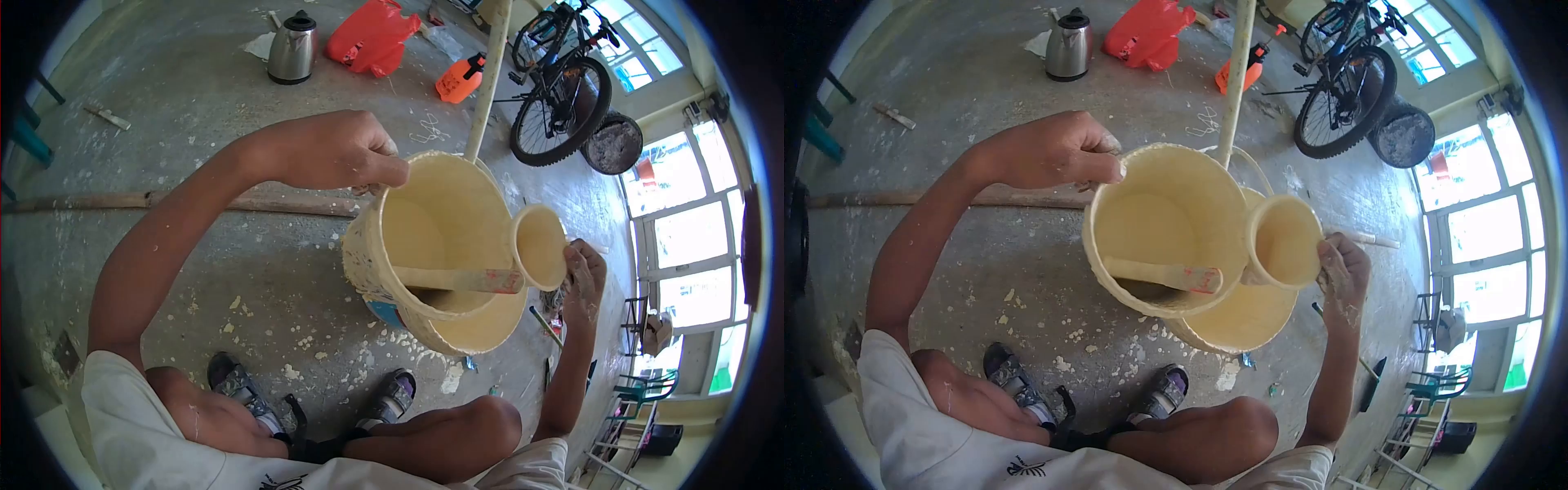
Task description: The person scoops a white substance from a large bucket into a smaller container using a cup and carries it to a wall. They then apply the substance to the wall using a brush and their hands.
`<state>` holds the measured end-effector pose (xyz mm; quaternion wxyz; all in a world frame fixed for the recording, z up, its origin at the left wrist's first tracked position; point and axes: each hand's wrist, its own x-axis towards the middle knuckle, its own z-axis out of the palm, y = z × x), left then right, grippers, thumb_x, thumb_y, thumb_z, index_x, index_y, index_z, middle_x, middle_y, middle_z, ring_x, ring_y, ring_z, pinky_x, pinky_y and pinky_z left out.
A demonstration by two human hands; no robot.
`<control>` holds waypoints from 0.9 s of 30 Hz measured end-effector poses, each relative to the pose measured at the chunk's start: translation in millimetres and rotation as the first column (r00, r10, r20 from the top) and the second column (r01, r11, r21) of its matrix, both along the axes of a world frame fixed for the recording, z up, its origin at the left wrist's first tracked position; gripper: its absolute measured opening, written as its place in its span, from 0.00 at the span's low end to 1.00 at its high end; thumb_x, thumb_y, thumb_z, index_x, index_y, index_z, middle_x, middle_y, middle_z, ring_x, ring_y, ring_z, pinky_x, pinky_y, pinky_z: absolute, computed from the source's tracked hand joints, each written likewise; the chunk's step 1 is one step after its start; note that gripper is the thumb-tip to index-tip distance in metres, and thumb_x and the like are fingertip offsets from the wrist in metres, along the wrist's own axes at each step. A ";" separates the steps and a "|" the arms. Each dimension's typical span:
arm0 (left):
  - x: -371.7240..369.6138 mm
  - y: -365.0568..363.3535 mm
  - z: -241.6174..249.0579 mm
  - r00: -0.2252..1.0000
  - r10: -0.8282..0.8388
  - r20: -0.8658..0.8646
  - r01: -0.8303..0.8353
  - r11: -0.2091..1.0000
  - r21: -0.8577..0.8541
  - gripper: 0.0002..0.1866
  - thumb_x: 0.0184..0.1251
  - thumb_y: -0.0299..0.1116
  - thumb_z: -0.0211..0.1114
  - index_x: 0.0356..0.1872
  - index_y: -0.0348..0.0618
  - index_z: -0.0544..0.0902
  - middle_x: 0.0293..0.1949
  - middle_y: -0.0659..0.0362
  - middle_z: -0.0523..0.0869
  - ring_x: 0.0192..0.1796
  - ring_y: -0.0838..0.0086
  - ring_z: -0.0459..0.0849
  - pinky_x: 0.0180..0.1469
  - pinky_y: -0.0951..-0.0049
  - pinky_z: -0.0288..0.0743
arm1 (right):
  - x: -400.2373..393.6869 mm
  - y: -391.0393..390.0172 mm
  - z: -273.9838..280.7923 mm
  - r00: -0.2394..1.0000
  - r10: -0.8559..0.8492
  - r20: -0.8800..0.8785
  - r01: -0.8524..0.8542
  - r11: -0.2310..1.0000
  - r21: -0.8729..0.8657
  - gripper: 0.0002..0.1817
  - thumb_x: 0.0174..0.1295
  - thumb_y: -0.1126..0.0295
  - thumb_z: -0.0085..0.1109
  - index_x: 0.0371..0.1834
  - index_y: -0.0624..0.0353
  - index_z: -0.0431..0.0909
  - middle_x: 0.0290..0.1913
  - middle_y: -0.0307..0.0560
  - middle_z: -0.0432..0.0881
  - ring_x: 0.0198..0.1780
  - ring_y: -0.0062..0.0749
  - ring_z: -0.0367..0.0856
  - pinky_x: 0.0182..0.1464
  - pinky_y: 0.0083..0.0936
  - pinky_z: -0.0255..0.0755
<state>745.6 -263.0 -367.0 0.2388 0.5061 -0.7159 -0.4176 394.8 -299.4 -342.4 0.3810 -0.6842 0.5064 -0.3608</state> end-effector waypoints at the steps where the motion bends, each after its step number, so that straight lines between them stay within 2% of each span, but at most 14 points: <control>1: -0.6 -1.2 -0.6 1.000 0.006 -0.007 -0.006 1.000 -0.003 0.19 0.58 0.41 0.53 0.17 0.34 0.73 0.13 0.65 0.67 0.19 0.82 0.63 0.24 0.75 0.59 | -4.9 -0.4 -5.4 1.000 -0.008 0.003 0.008 1.000 0.012 0.11 0.58 0.65 0.53 0.20 0.56 0.69 0.15 0.27 0.64 0.16 0.07 0.53 0.18 0.09 0.45; 5: -1.1 -5.2 0.6 0.999 -0.022 0.047 0.022 1.000 -0.008 0.19 0.58 0.41 0.53 0.17 0.34 0.73 0.14 0.65 0.68 0.20 0.82 0.64 0.24 0.76 0.59 | -25.2 -4.1 -20.9 0.999 0.031 -0.008 -0.030 0.991 0.130 0.16 0.58 0.58 0.57 0.22 0.59 0.73 0.17 0.29 0.68 0.17 0.08 0.57 0.18 0.10 0.47; 9: -4.7 -4.1 5.8 1.000 -0.028 0.013 0.028 1.000 0.002 0.18 0.57 0.41 0.53 0.17 0.35 0.73 0.15 0.65 0.69 0.21 0.83 0.65 0.26 0.77 0.60 | -36.1 -3.3 -24.7 0.999 -0.012 0.035 0.009 0.997 0.081 0.16 0.59 0.57 0.57 0.22 0.59 0.73 0.17 0.29 0.67 0.17 0.08 0.56 0.19 0.10 0.47; 11: -3.0 -4.8 2.9 0.999 -0.030 0.029 0.029 0.999 0.022 0.18 0.56 0.41 0.54 0.17 0.35 0.73 0.15 0.65 0.69 0.21 0.83 0.65 0.26 0.77 0.60 | -43.4 -7.0 -28.0 0.996 -0.075 -0.055 0.082 0.985 0.152 0.16 0.58 0.60 0.57 0.21 0.61 0.72 0.16 0.30 0.67 0.18 0.11 0.59 0.19 0.14 0.51; 12: -1.7 -5.9 0.2 0.999 -0.014 0.035 0.013 0.999 0.030 0.17 0.56 0.41 0.54 0.18 0.35 0.73 0.16 0.65 0.70 0.22 0.84 0.66 0.26 0.78 0.60 | -48.0 -10.7 -38.2 0.971 -0.007 -0.238 0.028 0.996 0.087 0.15 0.56 0.63 0.57 0.20 0.62 0.72 0.15 0.33 0.65 0.18 0.12 0.61 0.19 0.16 0.53; 13: -1.1 -8.2 -1.9 0.999 -0.002 0.043 0.000 0.999 0.037 0.17 0.55 0.41 0.55 0.19 0.35 0.73 0.16 0.66 0.70 0.23 0.84 0.66 0.26 0.78 0.60 | -51.9 -14.3 -45.1 0.908 0.047 -0.416 -0.036 0.999 0.035 0.13 0.55 0.65 0.57 0.19 0.64 0.72 0.14 0.35 0.64 0.18 0.14 0.63 0.20 0.18 0.55; 14: -1.8 -8.6 -1.5 0.998 -0.035 0.055 0.033 0.998 0.047 0.17 0.55 0.41 0.55 0.19 0.35 0.73 0.16 0.66 0.70 0.23 0.84 0.66 0.26 0.78 0.60 | -51.5 -17.1 -49.4 0.786 0.104 -0.610 -0.112 0.993 0.025 0.11 0.50 0.68 0.56 0.19 0.65 0.71 0.14 0.44 0.67 0.17 0.24 0.67 0.21 0.26 0.61; 15: -3.0 -6.5 0.9 1.000 -0.014 0.025 0.013 0.999 0.035 0.17 0.55 0.41 0.55 0.20 0.35 0.74 0.17 0.66 0.70 0.24 0.85 0.66 0.27 0.79 0.61 | -49.3 -18.3 -56.3 0.797 0.081 -0.599 -0.077 0.997 0.032 0.11 0.50 0.68 0.56 0.19 0.65 0.71 0.14 0.44 0.67 0.17 0.24 0.67 0.21 0.26 0.61; 17: -5.1 -4.0 0.2 1.000 -0.021 0.008 0.021 0.999 0.025 0.16 0.54 0.41 0.55 0.21 0.35 0.74 0.18 0.67 0.71 0.24 0.85 0.67 0.27 0.79 0.61 | -44.7 -21.9 -74.9 0.533 0.229 -0.814 -0.328 0.943 0.051 0.10 0.48 0.67 0.54 0.18 0.63 0.72 0.17 0.50 0.73 0.19 0.36 0.72 0.24 0.32 0.65; 18: -5.2 -2.7 -1.6 0.999 0.018 -0.049 -0.017 1.000 0.009 0.16 0.55 0.40 0.56 0.19 0.35 0.73 0.16 0.67 0.69 0.23 0.85 0.65 0.25 0.78 0.59 | -46.4 -23.7 -88.7 0.551 0.217 -0.806 -0.302 0.952 0.050 0.10 0.48 0.67 0.54 0.18 0.63 0.72 0.17 0.50 0.73 0.19 0.36 0.72 0.24 0.32 0.65; 20: -13.9 2.8 -2.1 0.995 0.035 -0.093 -0.036 0.999 -0.001 0.16 0.56 0.39 0.56 0.17 0.35 0.73 0.14 0.67 0.66 0.21 0.85 0.63 0.23 0.78 0.57 | -52.8 -28.1 -124.6 0.443 0.325 -0.835 -0.389 0.909 0.147 0.10 0.48 0.66 0.51 0.16 0.61 0.72 0.21 0.51 0.77 0.24 0.46 0.76 0.27 0.38 0.68; 23: -25.3 5.9 13.1 0.986 0.161 -0.051 -0.163 0.985 -0.050 0.15 0.52 0.37 0.58 0.17 0.34 0.72 0.13 0.66 0.66 0.20 0.85 0.62 0.21 0.77 0.57 | -48.6 -29.7 -154.1 0.533 0.393 -0.749 -0.480 0.870 0.115 0.09 0.47 0.67 0.50 0.16 0.58 0.74 0.21 0.50 0.77 0.26 0.46 0.78 0.28 0.38 0.70; 25: -34.8 6.0 28.4 0.965 0.226 0.132 -0.231 0.973 0.020 0.14 0.47 0.36 0.61 0.17 0.33 0.73 0.11 0.62 0.68 0.19 0.84 0.65 0.21 0.77 0.60 | -28.2 -27.1 -153.5 0.207 0.432 -0.878 -0.430 0.846 0.315 0.10 0.48 0.63 0.53 0.19 0.56 0.76 0.21 0.50 0.78 0.25 0.46 0.78 0.27 0.38 0.70; 27: -54.9 7.7 48.7 0.954 0.234 0.185 -0.244 0.969 0.031 0.13 0.45 0.36 0.62 0.17 0.34 0.74 0.11 0.58 0.71 0.17 0.81 0.68 0.22 0.75 0.63 | -32.5 -20.3 -123.0 0.307 0.430 -0.849 -0.357 0.879 0.316 0.11 0.49 0.60 0.54 0.22 0.56 0.76 0.22 0.50 0.78 0.26 0.47 0.78 0.28 0.38 0.70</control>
